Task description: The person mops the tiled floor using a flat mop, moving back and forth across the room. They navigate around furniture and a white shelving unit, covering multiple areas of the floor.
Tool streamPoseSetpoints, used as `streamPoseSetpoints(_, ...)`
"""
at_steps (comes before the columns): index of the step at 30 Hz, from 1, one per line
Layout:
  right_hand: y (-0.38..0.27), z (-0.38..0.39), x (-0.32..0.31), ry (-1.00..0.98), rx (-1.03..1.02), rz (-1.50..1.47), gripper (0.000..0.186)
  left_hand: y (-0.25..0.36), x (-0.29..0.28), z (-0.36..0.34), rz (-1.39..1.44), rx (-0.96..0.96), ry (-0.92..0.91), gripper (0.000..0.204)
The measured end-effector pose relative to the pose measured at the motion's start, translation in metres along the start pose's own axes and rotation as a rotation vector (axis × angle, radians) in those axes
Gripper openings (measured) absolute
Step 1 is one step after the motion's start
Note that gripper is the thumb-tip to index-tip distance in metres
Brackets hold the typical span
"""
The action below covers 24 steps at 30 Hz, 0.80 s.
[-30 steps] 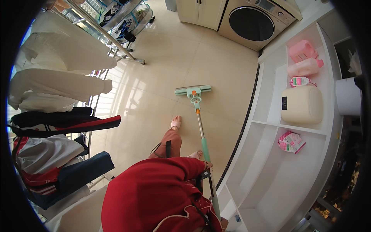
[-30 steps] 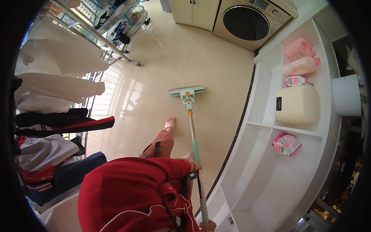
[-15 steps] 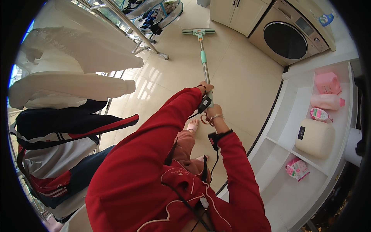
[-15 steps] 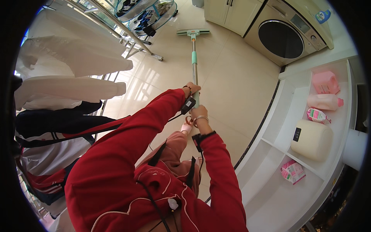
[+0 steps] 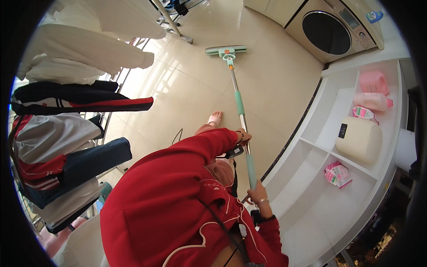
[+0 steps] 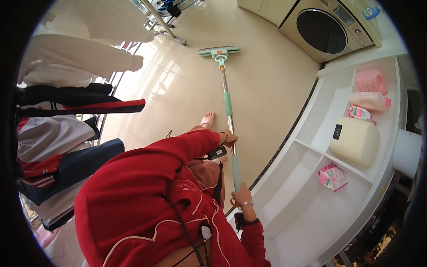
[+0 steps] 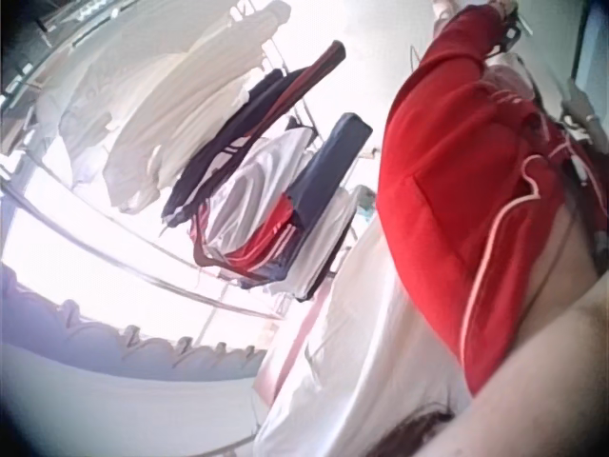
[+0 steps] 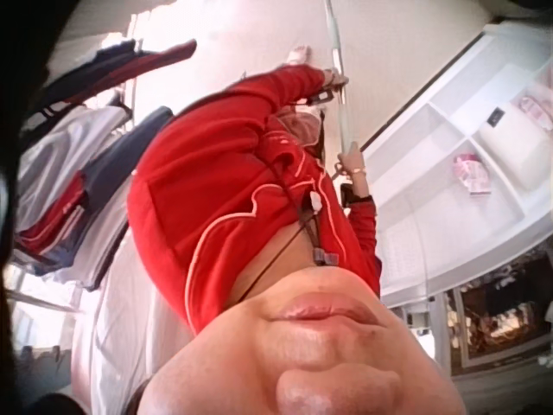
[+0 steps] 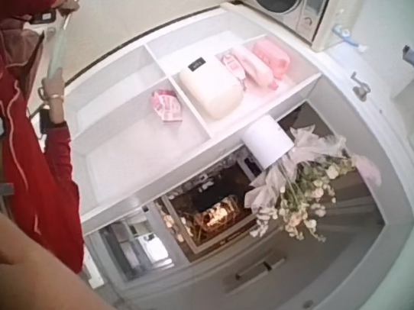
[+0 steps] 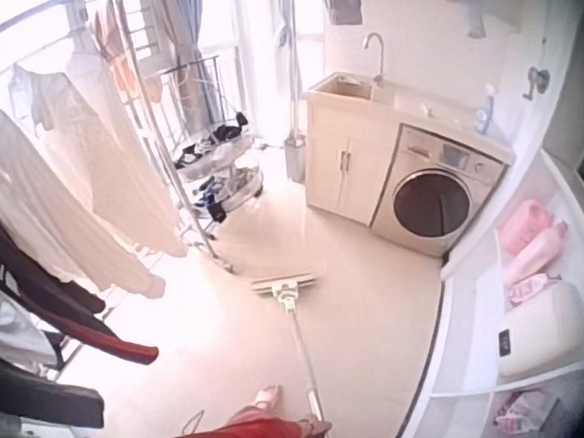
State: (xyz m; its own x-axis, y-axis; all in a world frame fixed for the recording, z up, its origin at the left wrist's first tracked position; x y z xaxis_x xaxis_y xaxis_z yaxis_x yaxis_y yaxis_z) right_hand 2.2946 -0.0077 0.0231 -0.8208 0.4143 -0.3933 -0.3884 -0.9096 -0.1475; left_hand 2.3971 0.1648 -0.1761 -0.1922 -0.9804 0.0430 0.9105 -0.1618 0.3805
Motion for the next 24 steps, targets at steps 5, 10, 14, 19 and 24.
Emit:
streamPoseSetpoints(5, 0.175, 0.166, 0.018, -0.018, 0.135, -0.036, 0.049, -0.107, 0.138, -0.002, -0.118, -0.061, -0.27, 0.021)
streamPoseSetpoints(10, 0.258, 0.251, -0.008, 0.426, 0.381, 0.165, 0.033, -0.171, 0.232, 0.038, 0.189, -0.213, -0.136, 0.021)
streamPoseSetpoints(14, 0.245, 0.229, -0.035, 0.553, 0.296, 0.239, 0.031, -0.168, 0.242, 0.023, 0.361, -0.204, -0.094, 0.022)
streamPoseSetpoints(19, 0.155, 0.173, -0.1, 0.553, 0.076, 0.346, 0.028, -0.118, 0.164, -0.021, 0.656, -0.084, -0.045, 0.026)
streamPoseSetpoints(24, -0.006, 0.091, -0.115, 0.567, -0.161, 0.47, 0.023, -0.084, -0.024, -0.051, 0.757, 0.008, 0.174, 0.015)
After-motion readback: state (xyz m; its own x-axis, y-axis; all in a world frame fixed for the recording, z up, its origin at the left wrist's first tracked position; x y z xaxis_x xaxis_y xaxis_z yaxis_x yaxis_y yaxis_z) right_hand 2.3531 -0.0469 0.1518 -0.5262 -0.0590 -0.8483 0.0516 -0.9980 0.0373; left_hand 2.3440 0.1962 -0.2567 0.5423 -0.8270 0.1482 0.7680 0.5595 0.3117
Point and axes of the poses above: each hand's wrist, its own z-axis away from the middle knuckle, its own x-axis out of the palm, y = z × x, the point moved 9 cm from there along -z, towards the middle knuckle, and after that the axes turned 6 degrees about x, right-handed, at the moved point
